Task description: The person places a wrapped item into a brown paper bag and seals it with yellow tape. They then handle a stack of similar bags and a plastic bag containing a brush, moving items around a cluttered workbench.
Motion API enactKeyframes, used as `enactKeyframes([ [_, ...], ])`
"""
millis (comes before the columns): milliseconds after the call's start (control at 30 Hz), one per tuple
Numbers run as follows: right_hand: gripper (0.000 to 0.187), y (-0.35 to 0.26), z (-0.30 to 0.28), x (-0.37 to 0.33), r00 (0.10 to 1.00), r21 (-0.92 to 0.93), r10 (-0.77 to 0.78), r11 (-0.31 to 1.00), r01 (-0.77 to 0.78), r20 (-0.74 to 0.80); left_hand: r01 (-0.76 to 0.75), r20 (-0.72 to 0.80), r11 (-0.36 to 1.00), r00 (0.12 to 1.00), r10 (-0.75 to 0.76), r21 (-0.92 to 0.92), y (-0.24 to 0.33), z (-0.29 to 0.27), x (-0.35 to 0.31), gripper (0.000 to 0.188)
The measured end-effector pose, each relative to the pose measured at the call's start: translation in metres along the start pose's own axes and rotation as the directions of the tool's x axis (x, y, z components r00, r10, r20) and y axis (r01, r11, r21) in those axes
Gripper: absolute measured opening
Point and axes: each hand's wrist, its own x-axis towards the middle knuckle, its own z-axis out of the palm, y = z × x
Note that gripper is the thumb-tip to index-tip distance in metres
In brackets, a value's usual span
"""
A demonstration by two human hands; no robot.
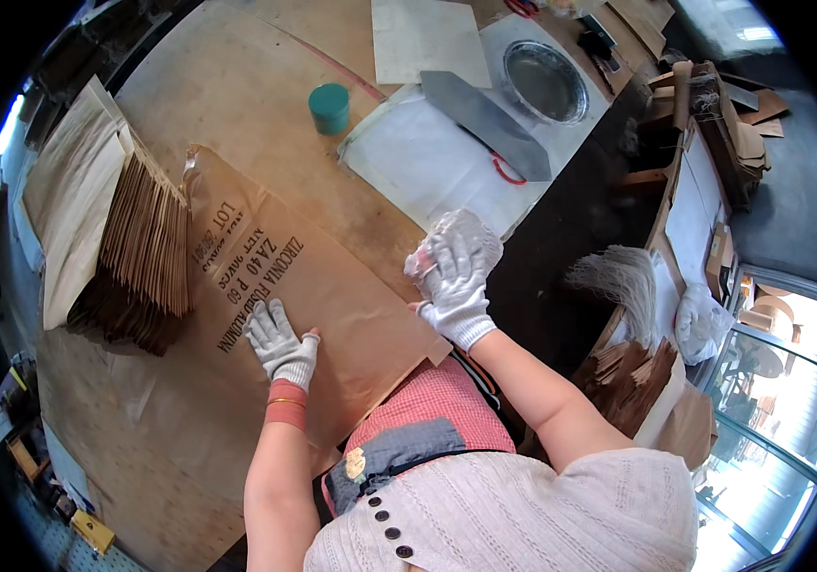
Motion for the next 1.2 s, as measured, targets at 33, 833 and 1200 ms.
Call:
enactKeyframes([
  [33, 0.123, 0.001, 0.002, 0.001, 0.994, -0.005, 0.1, 0.995, -0.1, -0.042, -0.023, 0.035, 1.0, 0.999, 0.024, -0.014, -0.003, -0.004, -0.003, 0.106],
  [833, 0.029, 0.136, 0.038, 0.017, 0.809, 0.881, 0.587, 0.384, -0.276, -0.003, 0.557, 0.574, 0.171, 0.714, 0.401, -0.813, 0.246, -0.065, -0.017, 0.113],
  [1200, 0.047, 0.217, 0.025, 0.055, 0.73, 0.729, 0.65, 0.602, -0.325, -0.212, 0.445, 0.654, 0.481, 0.482, 0.583, -0.756, 0.291, -0.095, 0.065, 0.103],
])
